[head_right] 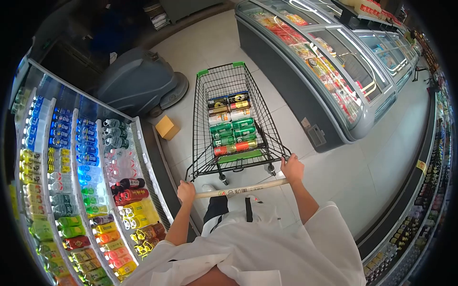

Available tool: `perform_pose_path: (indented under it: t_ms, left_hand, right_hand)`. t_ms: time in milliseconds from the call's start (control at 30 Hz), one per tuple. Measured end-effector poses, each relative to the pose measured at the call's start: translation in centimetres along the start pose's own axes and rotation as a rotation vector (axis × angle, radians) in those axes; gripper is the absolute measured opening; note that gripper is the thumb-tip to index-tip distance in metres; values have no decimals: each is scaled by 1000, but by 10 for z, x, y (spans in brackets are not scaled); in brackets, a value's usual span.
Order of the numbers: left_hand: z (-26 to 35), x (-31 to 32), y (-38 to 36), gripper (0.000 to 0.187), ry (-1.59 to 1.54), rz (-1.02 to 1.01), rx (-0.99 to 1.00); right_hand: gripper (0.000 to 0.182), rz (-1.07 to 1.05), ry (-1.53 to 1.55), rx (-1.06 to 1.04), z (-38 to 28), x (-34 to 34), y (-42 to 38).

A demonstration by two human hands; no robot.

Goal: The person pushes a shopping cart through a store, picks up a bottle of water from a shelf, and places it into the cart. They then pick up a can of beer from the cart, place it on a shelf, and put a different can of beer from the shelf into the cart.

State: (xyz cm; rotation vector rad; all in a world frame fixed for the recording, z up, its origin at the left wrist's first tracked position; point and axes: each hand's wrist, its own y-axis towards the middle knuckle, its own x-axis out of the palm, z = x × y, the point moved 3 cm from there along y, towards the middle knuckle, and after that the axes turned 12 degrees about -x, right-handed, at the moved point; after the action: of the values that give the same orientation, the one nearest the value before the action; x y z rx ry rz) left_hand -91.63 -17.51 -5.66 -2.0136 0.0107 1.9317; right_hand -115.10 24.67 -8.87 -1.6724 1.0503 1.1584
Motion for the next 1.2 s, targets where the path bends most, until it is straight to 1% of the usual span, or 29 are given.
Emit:
perform_pose_path:
  t_ms: [100,133,167,267,300,333,367,433,500,533,600,633,733,767,867,967,1000,1100,1133,1200]
  left_hand:
    - [30,5,38,27,55,-2,42]
    - [53,11,50,27,61,16,81]
    - [61,10,65,27,78,28,115]
    - [92,2,122,31,34,-29,157]
    - [103,-1,125,31,61,-62,120]
    - [112,-2,142,31,56,-71,132]
    - [134,3,160,31,46,-68,179]
    - [137,-4,199,31,56,-64,261]
    - [145,-10,236,30,68,-46,304]
    - [172,6,239,29,119,-20,290]
    - [186,0,272,28,121,-8,338]
    - [190,-4,286,30,129,-8,361]
    - [213,-21,315,33,146,-25,414]
    - [233,-1,321,35,192,-45,370]
    - [260,-11,346,37,225,-70,428]
    - [274,-19,364,39,232,-75,474]
    - [286,-4,377,39,260,-69,449]
    - [308,-8,401,40,221,-117,498]
    - [314,-9,409,40,228,-112,544]
    - [325,-14,410,39,268,-96,537]
  right_hand:
    - [46,18,9,33,-4,22,28]
    - [44,32,6,67,2,26,42]
    - [42,33,4,100,-4,31,46]
    - [42,65,-13,167,-35,40,64]
    - [43,26,-50,164,-33,51,76]
    - [43,31,-61,176,-42,53,79]
    - [44,57,-42,200,-43,55,93]
    - [44,83,-31,231,-74,59,90]
    - [46,52,-66,303,-101,61,88]
    - [46,5,-56,278,-82,80,116]
    - [46,60,-17,364,-112,70,116]
    - [47,64,9,393,-119,76,113]
    - [49,35,-4,472,-145,75,121]
    - [49,-18,7,440,-127,94,158]
    - [51,-14,8,528,-148,86,165]
    - [50,-23,4,542,-162,78,166]
    - [49,-57,20,524,-155,95,196]
    - [49,-42,57,597,-175,86,205]
    - [49,-42,54,612,-178,82,206]
    - [48,-36,52,669,-187,73,207]
